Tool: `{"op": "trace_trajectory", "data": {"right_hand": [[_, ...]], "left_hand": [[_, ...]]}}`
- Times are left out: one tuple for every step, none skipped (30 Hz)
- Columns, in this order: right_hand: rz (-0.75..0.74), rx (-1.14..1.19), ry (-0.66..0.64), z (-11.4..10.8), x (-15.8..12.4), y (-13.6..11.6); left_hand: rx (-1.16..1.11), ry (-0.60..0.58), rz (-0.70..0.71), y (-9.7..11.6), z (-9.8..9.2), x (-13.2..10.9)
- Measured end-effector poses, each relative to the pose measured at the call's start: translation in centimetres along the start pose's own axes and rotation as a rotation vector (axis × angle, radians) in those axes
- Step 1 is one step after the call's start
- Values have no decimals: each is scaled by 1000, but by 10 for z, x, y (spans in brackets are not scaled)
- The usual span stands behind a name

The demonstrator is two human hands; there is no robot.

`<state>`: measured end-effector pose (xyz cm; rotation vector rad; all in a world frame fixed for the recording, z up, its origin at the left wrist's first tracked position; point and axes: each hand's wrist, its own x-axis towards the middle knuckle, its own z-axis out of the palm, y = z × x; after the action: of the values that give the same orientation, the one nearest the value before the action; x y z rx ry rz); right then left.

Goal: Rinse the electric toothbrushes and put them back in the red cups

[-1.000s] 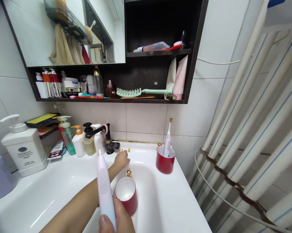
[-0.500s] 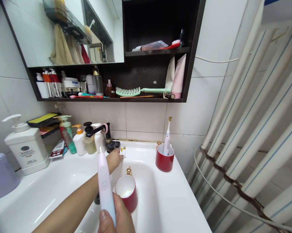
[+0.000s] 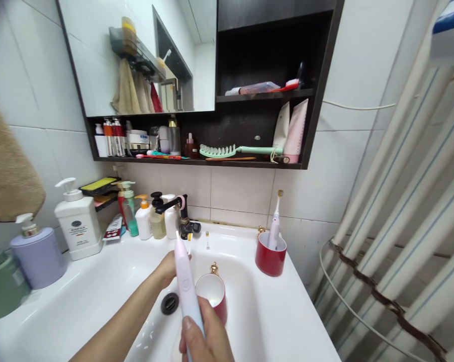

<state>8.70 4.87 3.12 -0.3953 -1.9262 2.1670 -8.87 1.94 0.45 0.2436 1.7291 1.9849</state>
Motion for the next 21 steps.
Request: {"op": "trace_trajectory", "data": {"right_hand": [[2,-20,-8,-1,2,1],[4,-41,-20,-1,4,2],[10,-61,-33,-2,6,4],[21,-76,-44,-2,9,8],[41,-86,-55,-2,11,11],[68,-95,-63,-1,13,15],[91,-107,-70,0,15,19],[105,-122,-77,1,17,23],[113,-136,-80,2,18,26],[116,-147,-80,3,19,29],[118,-154,-79,3,20,31],[119,-156,-81,4,21,33],[120,-153,-82,4,21,35],[123,-149,-82,4,22,36],[126,-143,-82,4,23,38],[128,-135,-84,4,23,39],[131,-127,-88,4,24,41],[135,-118,-90,4,24,42],[145,-109,-88,4,24,44],[156,-101,-82,5,24,45],[168,-91,-73,5,24,46]], "left_hand": [[-41,-12,-8,2,-5,-8],[-116,-20,-17,5,-10,-15],[-215,-24,-26,9,-14,-21],[-325,-24,-36,12,-17,-26],[-433,-19,-47,15,-19,-29],[-525,-12,-55,18,-21,-31],[-587,-2,-61,20,-22,-33],[-628,6,-66,21,-23,-33],[-652,13,-68,22,-23,-33],[-666,21,-66,23,-23,-33],[-673,26,-64,23,-22,-33],[-677,29,-65,22,-22,-32],[-679,28,-68,22,-22,-32],[-683,25,-70,21,-22,-31],[-686,23,-72,21,-22,-30],[-686,24,-71,20,-21,-30],[-684,27,-67,19,-21,-29],[-680,31,-64,19,-21,-28],[-676,32,-62,18,-20,-28],[-672,30,-61,18,-19,-28],[-669,27,-60,17,-19,-27]]}}
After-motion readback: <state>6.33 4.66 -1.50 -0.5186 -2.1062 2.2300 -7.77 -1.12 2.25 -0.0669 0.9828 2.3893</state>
